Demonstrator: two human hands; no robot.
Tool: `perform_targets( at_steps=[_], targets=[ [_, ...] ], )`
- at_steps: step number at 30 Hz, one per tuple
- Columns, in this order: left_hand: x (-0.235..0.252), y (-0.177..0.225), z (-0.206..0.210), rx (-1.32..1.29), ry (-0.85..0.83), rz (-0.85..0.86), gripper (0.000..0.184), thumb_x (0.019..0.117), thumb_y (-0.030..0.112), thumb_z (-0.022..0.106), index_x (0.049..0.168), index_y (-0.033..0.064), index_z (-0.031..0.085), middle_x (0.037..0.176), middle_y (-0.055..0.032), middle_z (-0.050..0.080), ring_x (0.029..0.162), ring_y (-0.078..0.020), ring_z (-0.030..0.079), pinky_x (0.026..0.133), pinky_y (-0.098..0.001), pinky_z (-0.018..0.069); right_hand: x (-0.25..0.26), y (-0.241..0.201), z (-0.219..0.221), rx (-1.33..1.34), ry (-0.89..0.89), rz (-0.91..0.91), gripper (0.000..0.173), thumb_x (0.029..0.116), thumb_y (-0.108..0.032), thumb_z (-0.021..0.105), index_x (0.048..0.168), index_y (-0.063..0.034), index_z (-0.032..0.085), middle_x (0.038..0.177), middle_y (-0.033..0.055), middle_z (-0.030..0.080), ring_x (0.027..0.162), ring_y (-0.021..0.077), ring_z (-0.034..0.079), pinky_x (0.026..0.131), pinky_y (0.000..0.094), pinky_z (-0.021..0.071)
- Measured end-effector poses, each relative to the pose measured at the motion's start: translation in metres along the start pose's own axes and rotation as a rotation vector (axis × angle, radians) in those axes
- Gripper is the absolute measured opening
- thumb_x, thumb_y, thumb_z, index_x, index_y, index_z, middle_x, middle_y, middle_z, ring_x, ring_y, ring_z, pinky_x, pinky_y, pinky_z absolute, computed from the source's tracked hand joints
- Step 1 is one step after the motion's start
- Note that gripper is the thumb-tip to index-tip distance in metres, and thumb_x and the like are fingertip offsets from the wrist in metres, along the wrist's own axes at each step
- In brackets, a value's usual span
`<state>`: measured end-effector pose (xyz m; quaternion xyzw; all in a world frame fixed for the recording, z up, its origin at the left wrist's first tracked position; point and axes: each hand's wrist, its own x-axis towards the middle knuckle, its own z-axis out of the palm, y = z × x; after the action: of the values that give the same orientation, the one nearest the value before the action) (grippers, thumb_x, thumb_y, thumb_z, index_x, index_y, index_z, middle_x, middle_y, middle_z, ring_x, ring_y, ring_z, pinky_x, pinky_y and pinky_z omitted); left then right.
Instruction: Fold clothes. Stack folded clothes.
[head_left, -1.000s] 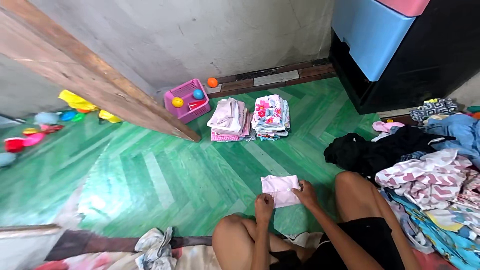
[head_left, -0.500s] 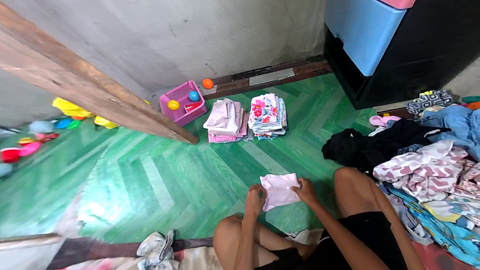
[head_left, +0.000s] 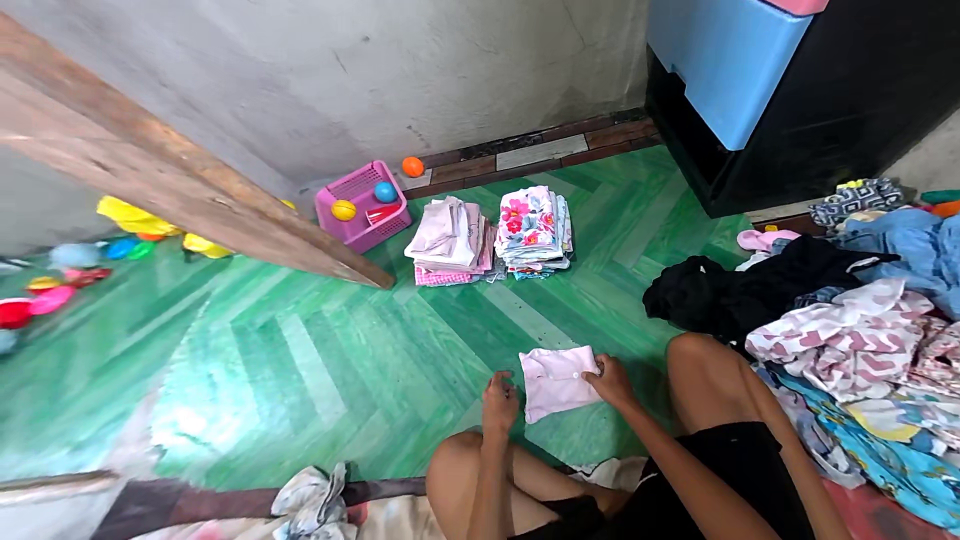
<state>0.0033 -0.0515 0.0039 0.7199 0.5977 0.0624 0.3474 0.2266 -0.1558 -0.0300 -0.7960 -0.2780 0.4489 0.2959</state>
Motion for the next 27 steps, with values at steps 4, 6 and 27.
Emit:
perform_targets(
  at_steps=[4, 6, 27],
  targets=[
    [-0.011, 0.005, 0.006, -0.037, 0.079, 0.193, 0.030, 0.0973, 0.002, 0.058, 0.126, -0.0042, 0.065, 0.125, -0.0245, 0.064, 0.103, -0.0339, 0.069, 0.090, -0.0469, 0.0572, -0.001, -0.003, -0.001, 0.023, 0.012, 0.031, 0.060, 0.0914, -0.031, 0.077, 0.135, 0.0051, 0.057, 0.134, 0.0263, 0.060, 0.127, 0.0389, 0.057, 0.108, 0.0542, 0.0448],
    [-0.014, 0.009, 0.016, -0.058, 0.010, 0.375, 0.028, 0.0962, 0.000, 0.055, 0.120, -0.0024, 0.070, 0.124, -0.0234, 0.065, 0.105, -0.0324, 0.068, 0.090, -0.0449, 0.0574, -0.002, -0.006, -0.001, 0.030, 0.006, 0.040, 0.062, 0.0905, -0.033, 0.078, 0.135, 0.0057, 0.057, 0.133, 0.0269, 0.060, 0.127, 0.0392, 0.057, 0.108, 0.0541, 0.0450],
    [-0.056, 0.048, 0.005, -1.404, -0.164, -0.462, 0.071, 0.1049, 0.064, 0.024, 0.120, 0.0037, 0.058, 0.093, -0.0108, 0.073, 0.079, -0.0198, 0.072, 0.069, -0.0387, 0.0608, -0.104, -0.046, 0.020, -0.405, -0.030, -1.007, 0.023, 0.0959, -0.001, 0.061, 0.114, -0.0043, 0.075, 0.124, 0.0135, 0.072, 0.125, 0.0339, 0.063, 0.098, 0.0516, 0.0554]
  ],
)
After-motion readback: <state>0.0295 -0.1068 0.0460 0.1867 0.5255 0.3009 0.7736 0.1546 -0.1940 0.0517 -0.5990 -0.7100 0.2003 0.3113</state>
